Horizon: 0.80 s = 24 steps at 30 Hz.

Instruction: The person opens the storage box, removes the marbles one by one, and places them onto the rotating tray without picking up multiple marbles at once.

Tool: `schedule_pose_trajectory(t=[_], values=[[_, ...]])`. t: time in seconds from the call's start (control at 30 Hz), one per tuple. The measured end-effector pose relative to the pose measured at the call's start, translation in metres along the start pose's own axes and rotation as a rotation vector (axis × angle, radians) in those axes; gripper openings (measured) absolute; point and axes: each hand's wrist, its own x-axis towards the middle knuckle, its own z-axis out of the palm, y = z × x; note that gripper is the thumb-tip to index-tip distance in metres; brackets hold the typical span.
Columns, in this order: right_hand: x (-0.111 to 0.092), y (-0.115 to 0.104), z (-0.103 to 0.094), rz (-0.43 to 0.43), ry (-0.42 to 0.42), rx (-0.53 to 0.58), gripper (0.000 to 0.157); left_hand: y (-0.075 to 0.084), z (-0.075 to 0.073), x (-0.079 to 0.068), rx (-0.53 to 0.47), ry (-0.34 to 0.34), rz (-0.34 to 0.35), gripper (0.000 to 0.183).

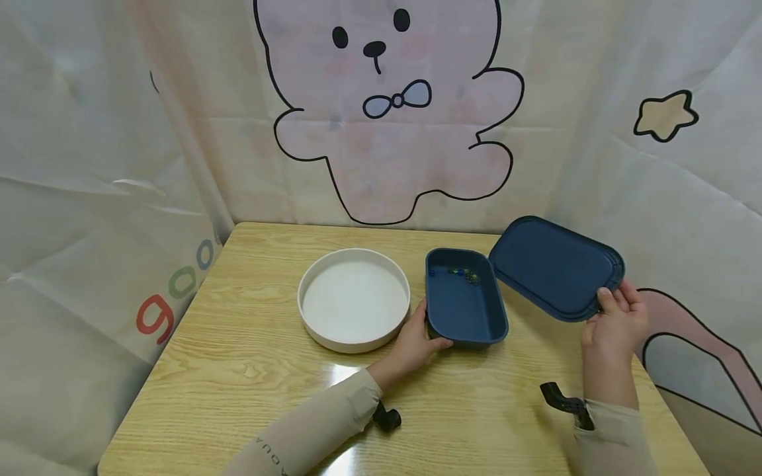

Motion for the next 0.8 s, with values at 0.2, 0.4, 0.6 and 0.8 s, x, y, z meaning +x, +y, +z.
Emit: schedule_pose_trajectory(t=[0.2,0.4,0.6,0.8], values=[[0.007,0.001,-0.016,0.073,0.107,0.079,0.044,-0.001,-0.001,0.001,0.002,-0.005,0.005,0.109],[0.012,0.007,-0.034,0.142,0.149,0.113,0.047,-0.001,0.001,0.0,0.004,-0.005,0.029,0.107],[0.012,0.014,-0.042,0.199,0.164,0.148,0.049,-0.001,0.001,-0.002,0.005,0.005,0.011,0.107],[0.011,0.014,-0.047,0.311,0.156,0.19,0.055,-0.002,-0.001,0.0,0.016,0.007,0.012,0.107]])
